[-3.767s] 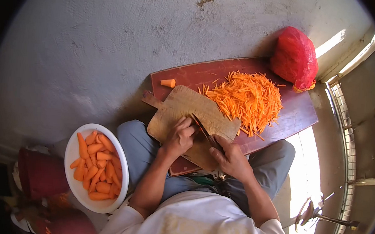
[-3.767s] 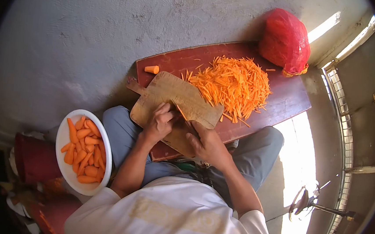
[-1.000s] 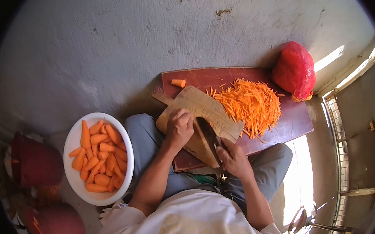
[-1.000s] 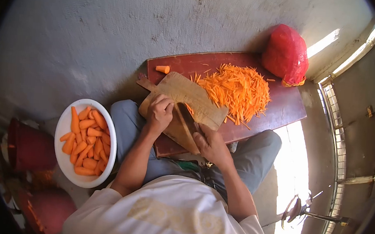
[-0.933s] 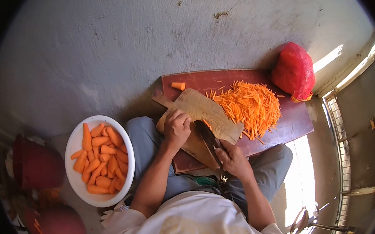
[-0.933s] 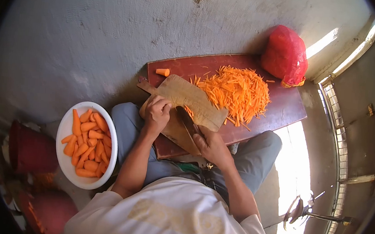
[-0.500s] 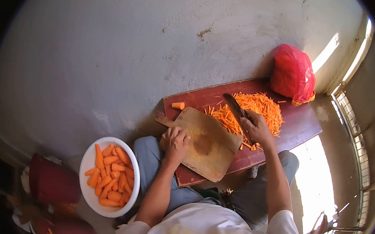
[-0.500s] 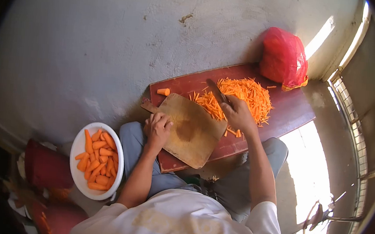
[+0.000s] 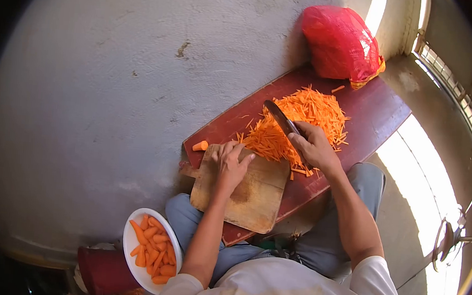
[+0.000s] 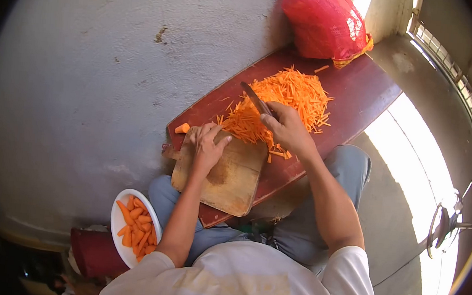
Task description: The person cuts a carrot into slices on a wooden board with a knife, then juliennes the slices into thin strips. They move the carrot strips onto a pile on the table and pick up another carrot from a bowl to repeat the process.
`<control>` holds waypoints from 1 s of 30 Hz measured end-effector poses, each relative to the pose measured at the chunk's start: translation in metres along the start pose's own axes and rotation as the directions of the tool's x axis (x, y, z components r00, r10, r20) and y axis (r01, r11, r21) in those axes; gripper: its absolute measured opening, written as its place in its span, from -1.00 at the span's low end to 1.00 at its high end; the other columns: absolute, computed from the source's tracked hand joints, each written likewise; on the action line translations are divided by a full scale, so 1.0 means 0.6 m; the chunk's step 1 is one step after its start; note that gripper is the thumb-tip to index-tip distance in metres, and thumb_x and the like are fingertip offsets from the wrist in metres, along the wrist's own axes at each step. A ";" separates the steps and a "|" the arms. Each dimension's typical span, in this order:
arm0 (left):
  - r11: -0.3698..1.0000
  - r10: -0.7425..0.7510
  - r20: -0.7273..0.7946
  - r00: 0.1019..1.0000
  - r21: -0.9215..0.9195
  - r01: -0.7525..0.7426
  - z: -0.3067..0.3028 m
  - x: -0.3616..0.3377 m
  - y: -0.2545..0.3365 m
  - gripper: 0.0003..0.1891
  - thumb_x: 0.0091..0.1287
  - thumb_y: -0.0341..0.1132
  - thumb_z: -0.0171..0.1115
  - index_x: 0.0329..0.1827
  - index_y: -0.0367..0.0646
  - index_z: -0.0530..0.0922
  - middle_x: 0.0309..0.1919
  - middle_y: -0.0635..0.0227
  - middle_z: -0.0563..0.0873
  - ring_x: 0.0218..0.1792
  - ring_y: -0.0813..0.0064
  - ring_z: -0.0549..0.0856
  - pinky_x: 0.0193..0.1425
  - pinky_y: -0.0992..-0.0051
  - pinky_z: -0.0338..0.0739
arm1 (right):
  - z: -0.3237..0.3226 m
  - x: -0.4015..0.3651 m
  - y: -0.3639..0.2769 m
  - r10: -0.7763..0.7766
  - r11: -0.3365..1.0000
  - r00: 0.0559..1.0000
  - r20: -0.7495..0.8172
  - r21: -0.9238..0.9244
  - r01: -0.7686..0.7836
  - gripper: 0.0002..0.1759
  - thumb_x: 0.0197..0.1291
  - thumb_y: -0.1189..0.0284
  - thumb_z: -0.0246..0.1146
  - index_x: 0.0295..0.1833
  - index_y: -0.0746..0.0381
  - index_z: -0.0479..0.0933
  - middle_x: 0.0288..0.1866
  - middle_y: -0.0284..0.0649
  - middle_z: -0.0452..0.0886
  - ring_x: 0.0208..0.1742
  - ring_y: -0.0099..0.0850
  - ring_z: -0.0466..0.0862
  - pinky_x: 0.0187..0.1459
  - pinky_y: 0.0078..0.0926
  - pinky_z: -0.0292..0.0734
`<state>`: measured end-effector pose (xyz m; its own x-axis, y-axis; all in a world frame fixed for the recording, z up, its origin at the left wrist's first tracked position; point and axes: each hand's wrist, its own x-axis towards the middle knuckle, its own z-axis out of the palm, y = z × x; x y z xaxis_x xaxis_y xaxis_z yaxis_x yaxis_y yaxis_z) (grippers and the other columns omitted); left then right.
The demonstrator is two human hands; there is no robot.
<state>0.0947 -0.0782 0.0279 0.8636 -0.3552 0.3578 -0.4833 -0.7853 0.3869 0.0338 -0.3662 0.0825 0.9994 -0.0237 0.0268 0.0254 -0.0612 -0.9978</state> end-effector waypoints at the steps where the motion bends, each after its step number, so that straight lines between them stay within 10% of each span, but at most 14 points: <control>1: 1.000 -0.022 0.063 0.998 -0.001 0.022 0.012 0.014 -0.007 -0.60 0.43 -0.14 0.59 0.16 -0.25 0.84 0.14 0.16 0.78 0.31 0.09 0.64 0.54 -0.01 0.24 | 0.000 -0.001 -0.003 0.018 1.000 1.000 -0.011 0.021 -0.018 -0.77 0.65 0.38 0.31 0.07 0.37 0.61 -0.38 -0.43 0.46 -0.40 -0.61 0.42 -0.39 -0.42 0.38; 8: 0.993 0.012 0.112 0.994 -0.115 0.001 0.031 0.000 0.016 -0.74 0.48 -0.26 0.52 0.06 -0.26 0.84 -0.02 0.20 0.79 0.16 0.10 0.67 0.46 0.05 0.29 | -0.003 0.000 -0.002 0.037 0.999 0.999 -0.010 0.031 -0.037 -0.76 0.63 0.37 0.34 0.10 0.37 0.62 -0.36 -0.43 0.48 -0.38 -0.61 0.40 -0.37 -0.42 0.36; 14: 0.995 -0.053 -0.035 0.998 -0.092 0.049 0.047 0.002 0.013 -0.56 0.48 -0.30 0.50 0.37 -0.24 0.73 0.16 0.12 0.73 0.27 0.07 0.67 0.57 0.01 0.25 | -0.001 -0.002 -0.008 0.035 0.999 0.998 -0.052 -0.028 -0.037 -0.77 0.62 0.39 0.34 0.06 0.39 0.61 -0.38 -0.41 0.44 -0.34 -0.57 0.39 -0.32 -0.37 0.37; 25: 0.966 -0.157 0.505 0.848 -0.099 0.238 0.048 0.152 -0.047 -0.39 0.25 -0.41 0.47 0.43 -0.28 0.67 0.30 -0.08 0.73 0.36 -0.15 0.65 0.42 0.01 0.60 | 0.000 0.004 0.013 -0.096 0.990 0.993 -0.062 -0.111 0.089 -0.73 0.56 0.36 0.37 0.07 0.38 0.60 -0.40 -0.27 0.42 -0.34 -0.47 0.40 -0.30 -0.27 0.39; 30: 0.991 0.120 0.316 0.941 -0.088 -0.097 0.056 0.130 -0.034 -0.44 0.21 -0.49 0.41 0.35 -0.34 0.67 0.19 -0.20 0.79 0.26 -0.23 0.73 0.39 -0.05 0.64 | -0.001 0.004 0.015 -0.048 0.986 0.999 -0.025 -0.163 0.043 -0.62 0.60 0.35 0.39 0.32 0.40 0.64 -0.25 -0.40 0.50 -0.24 -0.56 0.45 -0.21 -0.42 0.45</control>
<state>0.1766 -0.1069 0.0196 0.8000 -0.5889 0.1151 -0.5758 -0.6995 0.4233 0.0363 -0.3676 0.0737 0.9961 -0.0452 0.0762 0.0642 -0.2240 -0.9725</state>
